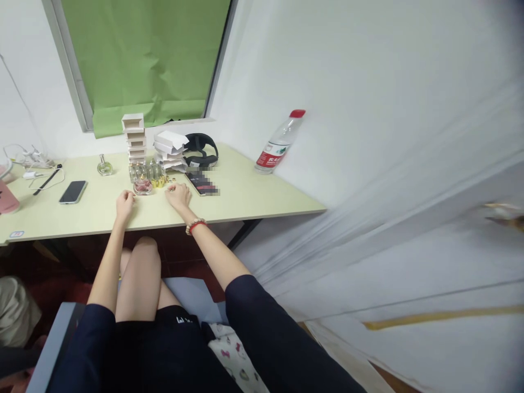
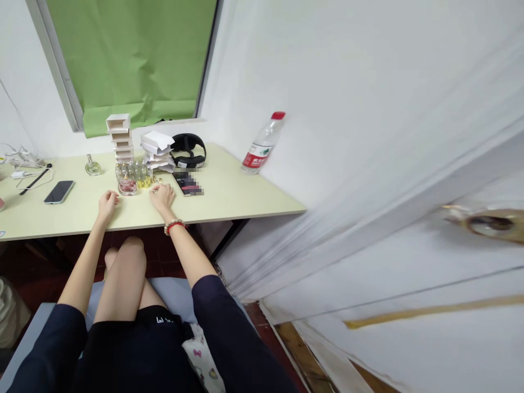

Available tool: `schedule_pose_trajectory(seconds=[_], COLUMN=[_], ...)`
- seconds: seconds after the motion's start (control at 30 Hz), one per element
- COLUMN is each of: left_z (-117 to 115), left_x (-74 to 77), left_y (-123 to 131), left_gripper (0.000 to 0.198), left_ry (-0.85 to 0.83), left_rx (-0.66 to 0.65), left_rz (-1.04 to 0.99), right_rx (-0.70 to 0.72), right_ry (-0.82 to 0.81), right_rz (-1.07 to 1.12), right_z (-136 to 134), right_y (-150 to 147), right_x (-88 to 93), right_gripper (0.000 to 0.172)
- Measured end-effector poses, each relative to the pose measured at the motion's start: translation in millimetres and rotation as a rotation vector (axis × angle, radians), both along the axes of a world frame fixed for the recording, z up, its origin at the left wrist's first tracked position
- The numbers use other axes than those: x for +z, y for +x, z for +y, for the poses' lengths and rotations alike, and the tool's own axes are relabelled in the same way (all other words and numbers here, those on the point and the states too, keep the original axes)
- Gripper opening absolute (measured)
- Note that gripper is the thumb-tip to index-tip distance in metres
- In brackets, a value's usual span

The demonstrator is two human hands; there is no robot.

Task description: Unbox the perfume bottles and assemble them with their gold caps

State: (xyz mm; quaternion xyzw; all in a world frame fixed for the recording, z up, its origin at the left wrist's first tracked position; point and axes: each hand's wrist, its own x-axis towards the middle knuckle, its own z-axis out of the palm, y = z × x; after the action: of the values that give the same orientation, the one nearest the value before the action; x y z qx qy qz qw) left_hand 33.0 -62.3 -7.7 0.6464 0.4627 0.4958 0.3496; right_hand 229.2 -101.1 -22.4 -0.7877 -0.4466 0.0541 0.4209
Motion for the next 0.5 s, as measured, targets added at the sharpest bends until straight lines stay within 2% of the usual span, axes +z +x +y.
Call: schedule_pose_trajectory(seconds=[0.3,0.5], left_z=[0,-2], left_x=[-0.3,-2.2], left_y=[1,1], left_gripper=[0.016,0.016], left_ry=[0.001,0.009], left_rx=[-0.012,-0.017], left_rz=[-0.002,-0.006], right_rx=[0.069,0.049], right_ry=[-0.052,-0.028], right_rz=[-0.077,-0.03], right_z=[8,16], right_y=[2,6], right_x=[-0.9,-0.1], right_gripper=[0.045,0.079])
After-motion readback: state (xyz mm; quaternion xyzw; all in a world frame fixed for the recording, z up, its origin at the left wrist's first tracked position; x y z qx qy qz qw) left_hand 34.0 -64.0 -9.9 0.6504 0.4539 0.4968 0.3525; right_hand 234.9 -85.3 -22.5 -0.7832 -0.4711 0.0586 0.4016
